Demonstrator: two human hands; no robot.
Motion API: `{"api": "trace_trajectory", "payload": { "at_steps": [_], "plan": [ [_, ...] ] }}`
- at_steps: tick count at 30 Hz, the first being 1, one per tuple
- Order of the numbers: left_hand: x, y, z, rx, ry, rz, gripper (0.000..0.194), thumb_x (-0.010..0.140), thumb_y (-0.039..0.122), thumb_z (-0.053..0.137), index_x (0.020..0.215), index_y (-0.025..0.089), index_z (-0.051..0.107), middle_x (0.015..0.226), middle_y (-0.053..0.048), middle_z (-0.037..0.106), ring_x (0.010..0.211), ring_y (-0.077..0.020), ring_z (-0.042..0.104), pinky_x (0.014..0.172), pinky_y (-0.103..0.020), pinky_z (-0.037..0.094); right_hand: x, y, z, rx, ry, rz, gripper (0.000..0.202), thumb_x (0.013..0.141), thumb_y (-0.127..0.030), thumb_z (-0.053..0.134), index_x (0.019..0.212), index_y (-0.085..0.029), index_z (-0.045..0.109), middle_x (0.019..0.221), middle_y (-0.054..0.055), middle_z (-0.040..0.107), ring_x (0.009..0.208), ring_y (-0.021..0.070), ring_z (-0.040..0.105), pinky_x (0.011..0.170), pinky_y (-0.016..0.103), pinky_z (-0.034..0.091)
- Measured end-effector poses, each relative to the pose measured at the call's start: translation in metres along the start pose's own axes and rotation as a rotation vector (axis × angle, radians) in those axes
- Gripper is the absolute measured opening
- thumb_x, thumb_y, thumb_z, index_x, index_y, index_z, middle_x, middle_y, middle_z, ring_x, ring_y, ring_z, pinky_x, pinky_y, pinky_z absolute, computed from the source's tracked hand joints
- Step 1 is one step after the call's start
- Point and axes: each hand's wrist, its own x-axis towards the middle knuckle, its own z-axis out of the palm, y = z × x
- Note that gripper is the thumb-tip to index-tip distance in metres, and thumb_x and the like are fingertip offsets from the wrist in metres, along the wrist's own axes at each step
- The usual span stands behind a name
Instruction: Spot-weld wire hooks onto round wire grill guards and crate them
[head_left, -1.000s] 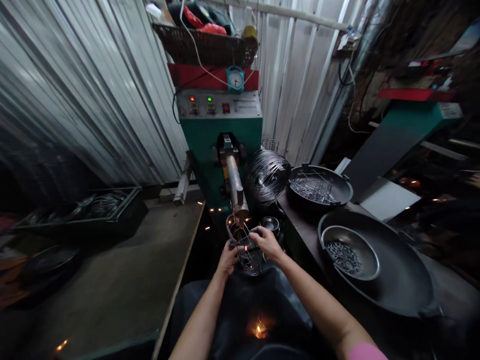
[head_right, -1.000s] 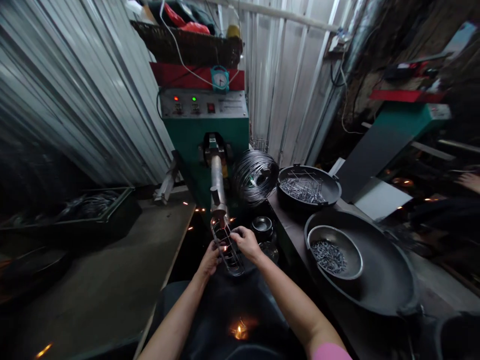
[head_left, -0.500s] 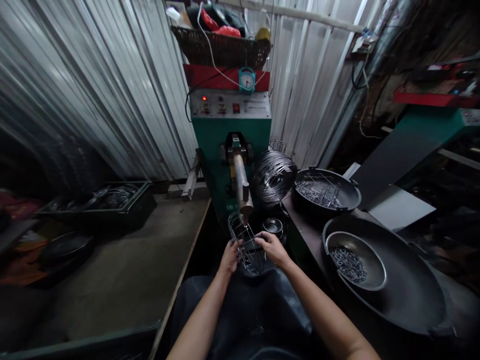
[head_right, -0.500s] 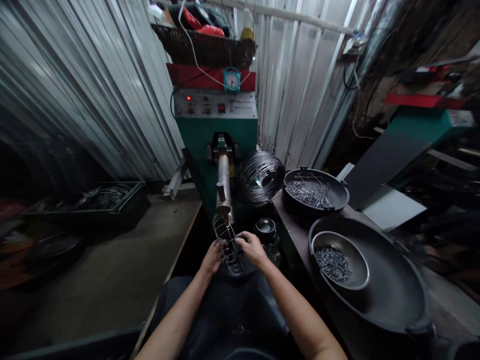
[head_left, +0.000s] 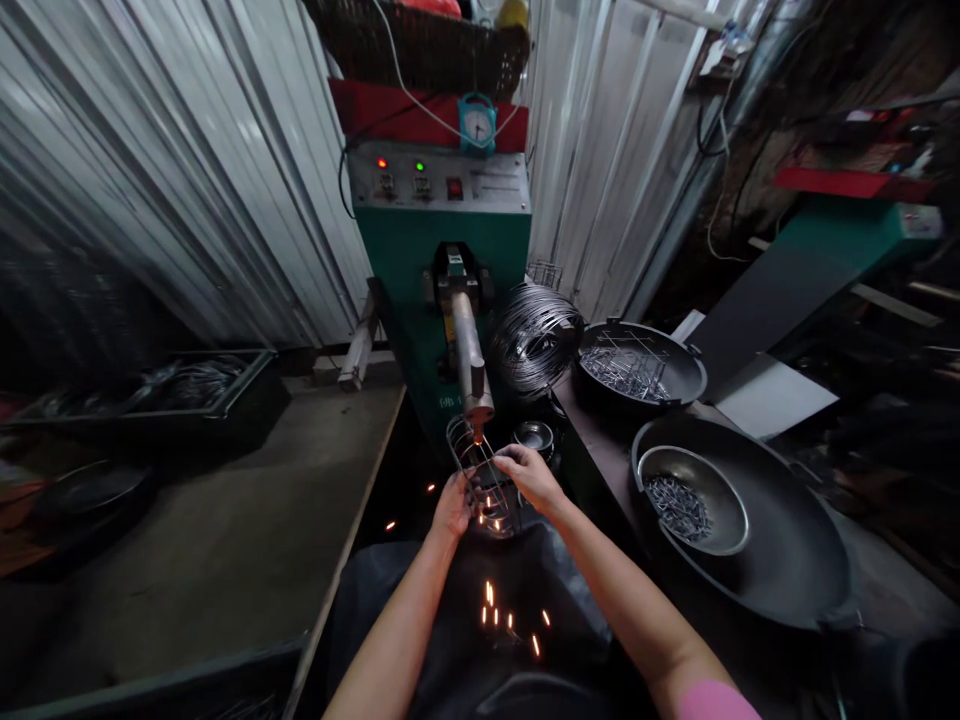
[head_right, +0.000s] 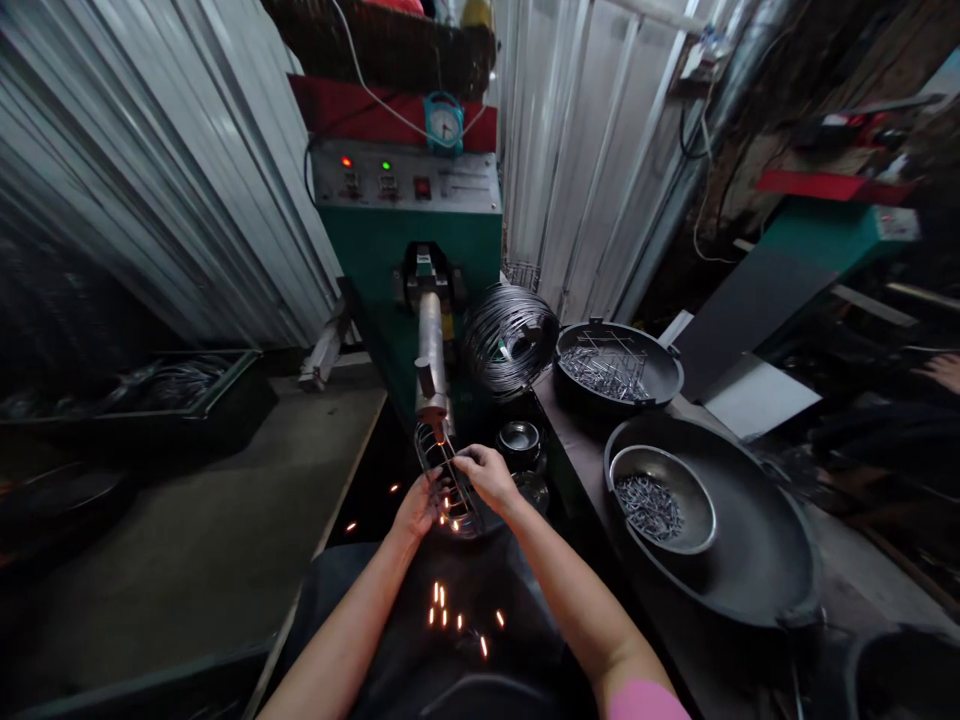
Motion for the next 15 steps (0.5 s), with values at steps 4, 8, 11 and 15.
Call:
{"api": "trace_trajectory", "payload": {
  "at_steps": [4,8,11,15],
  "plan": [
    [-0.002,-0.001,0.000,0.003,0.054,-0.011,0.028,0.067,0.035,0.064,0.087,0.018,0.054,0.067,0.001,0.055,0.048,-0.0097,0.049,0.040,-0.021,0.036,-0.006,0.002,-0.002,0.017,-0.009,0.005,0.019,0.067,-0.034,0.058,0.072,-0.015,0.062,0.064,-0.002,0.057,0.060,0.0110,0.049,0.061,0.023,0.039],
    [0.002,0.008,0.002,-0.001,0.052,-0.042,0.030,0.070,0.040,0.061,0.091,0.019,0.055,0.063,0.001,0.053,0.047,-0.0103,0.049,0.040,-0.021,0.036,0.008,-0.005,0.000,-0.033,0.014,-0.016,0.019,0.068,-0.034,0.058,0.071,-0.015,0.062,0.064,-0.002,0.058,0.062,0.0119,0.050,0.061,0.024,0.039],
    [0.007,0.016,0.006,0.015,0.054,-0.112,0.033,0.070,0.043,0.061,0.092,0.019,0.056,0.058,0.002,0.051,0.043,-0.0104,0.046,0.039,-0.021,0.034,0.023,-0.011,0.005,-0.063,0.036,-0.034,0.018,0.067,-0.032,0.058,0.069,-0.015,0.062,0.064,-0.001,0.058,0.063,0.0121,0.051,0.061,0.024,0.039],
    [0.008,0.017,0.005,0.002,0.071,-0.161,0.031,0.069,0.042,0.062,0.090,0.019,0.055,0.056,0.002,0.049,0.040,-0.0087,0.043,0.037,-0.019,0.032,0.017,-0.007,0.000,-0.024,0.022,-0.012,0.022,0.068,-0.035,0.058,0.073,-0.014,0.062,0.065,-0.001,0.058,0.063,0.0114,0.050,0.061,0.024,0.039]
  ]
}}
